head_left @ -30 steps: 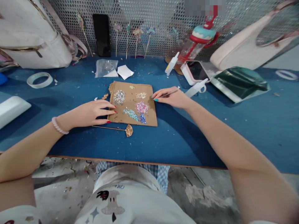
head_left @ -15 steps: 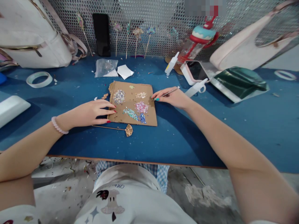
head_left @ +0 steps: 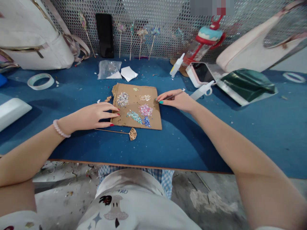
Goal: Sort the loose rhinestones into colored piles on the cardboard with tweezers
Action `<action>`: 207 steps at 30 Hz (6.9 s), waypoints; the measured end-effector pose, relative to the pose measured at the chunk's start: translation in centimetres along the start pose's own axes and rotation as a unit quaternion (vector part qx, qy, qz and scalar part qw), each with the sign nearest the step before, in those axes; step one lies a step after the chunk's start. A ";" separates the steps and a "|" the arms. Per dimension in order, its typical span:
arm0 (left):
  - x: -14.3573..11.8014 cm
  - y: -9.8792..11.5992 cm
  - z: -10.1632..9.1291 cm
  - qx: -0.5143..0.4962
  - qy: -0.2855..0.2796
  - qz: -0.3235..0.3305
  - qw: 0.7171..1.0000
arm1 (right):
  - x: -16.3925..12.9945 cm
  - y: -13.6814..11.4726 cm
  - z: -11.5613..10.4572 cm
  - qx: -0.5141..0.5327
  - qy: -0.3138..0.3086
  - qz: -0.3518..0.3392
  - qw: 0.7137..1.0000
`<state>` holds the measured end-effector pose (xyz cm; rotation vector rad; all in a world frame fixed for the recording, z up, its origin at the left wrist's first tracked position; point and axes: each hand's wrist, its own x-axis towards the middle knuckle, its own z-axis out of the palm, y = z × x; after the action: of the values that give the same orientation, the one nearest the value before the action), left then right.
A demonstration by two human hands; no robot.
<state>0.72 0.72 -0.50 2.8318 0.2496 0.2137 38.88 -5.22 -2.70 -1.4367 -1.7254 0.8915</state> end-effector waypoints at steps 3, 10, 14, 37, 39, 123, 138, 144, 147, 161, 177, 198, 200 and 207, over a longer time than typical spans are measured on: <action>-0.1 0.1 0.0 0.019 -0.004 0.001 1.000 | 0.0 -0.1 0.0 0.000 -0.001 -0.005 1.000; -0.1 0.0 -0.1 0.037 -0.011 0.008 0.999 | 0.1 -0.2 0.1 -0.019 -0.002 -0.014 1.000; 0.0 0.0 -0.1 0.041 -0.008 0.010 0.999 | 0.2 -0.2 0.1 -0.013 -0.002 -0.016 1.000; 0.0 0.2 -0.2 0.040 -0.009 0.001 0.999 | 0.1 0.3 -0.2 0.026 -0.008 0.009 1.000; 0.0 0.2 -0.1 0.040 -0.008 0.002 0.999 | 0.1 0.3 -0.4 0.032 -0.018 0.012 0.999; 0.1 0.2 -0.2 0.060 -0.007 0.025 0.998 | -0.5 -0.3 -0.1 -0.110 -0.031 -0.035 0.993; 0.2 0.3 -0.3 0.090 0.001 0.050 0.995 | -0.3 0.3 -0.6 -0.118 -0.038 -0.047 0.991; 0.2 0.4 -0.3 0.077 0.002 0.042 0.996 | -0.2 0.4 -0.5 -0.115 -0.026 -0.042 0.992; 0.2 0.4 -0.3 0.060 -0.004 0.028 0.998 | -0.3 0.3 -0.7 -0.107 -0.041 -0.039 0.993; 0.2 0.6 -0.5 0.044 0.002 0.017 0.999 | -0.4 0.0 -0.6 -0.117 -0.036 -0.038 0.992; 0.2 0.3 -0.4 0.057 0.003 0.025 0.998 | -0.3 0.6 0.0 -0.056 -0.016 -0.018 0.998; 0.2 0.3 -0.4 0.087 0.004 0.051 0.995 | -0.1 0.8 -0.8 -0.075 -0.047 -0.017 0.996; 0.2 0.4 -0.4 0.085 0.006 0.051 0.995 | 0.0 0.9 -0.7 -0.079 -0.047 -0.017 0.996; 0.2 0.4 -0.5 0.066 0.007 0.034 0.997 | 0.0 0.7 -0.7 -0.080 -0.047 -0.015 0.996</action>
<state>0.93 0.47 0.10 2.9736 0.1757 0.2399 39.77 -5.07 -2.93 -1.4878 -1.9202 0.8322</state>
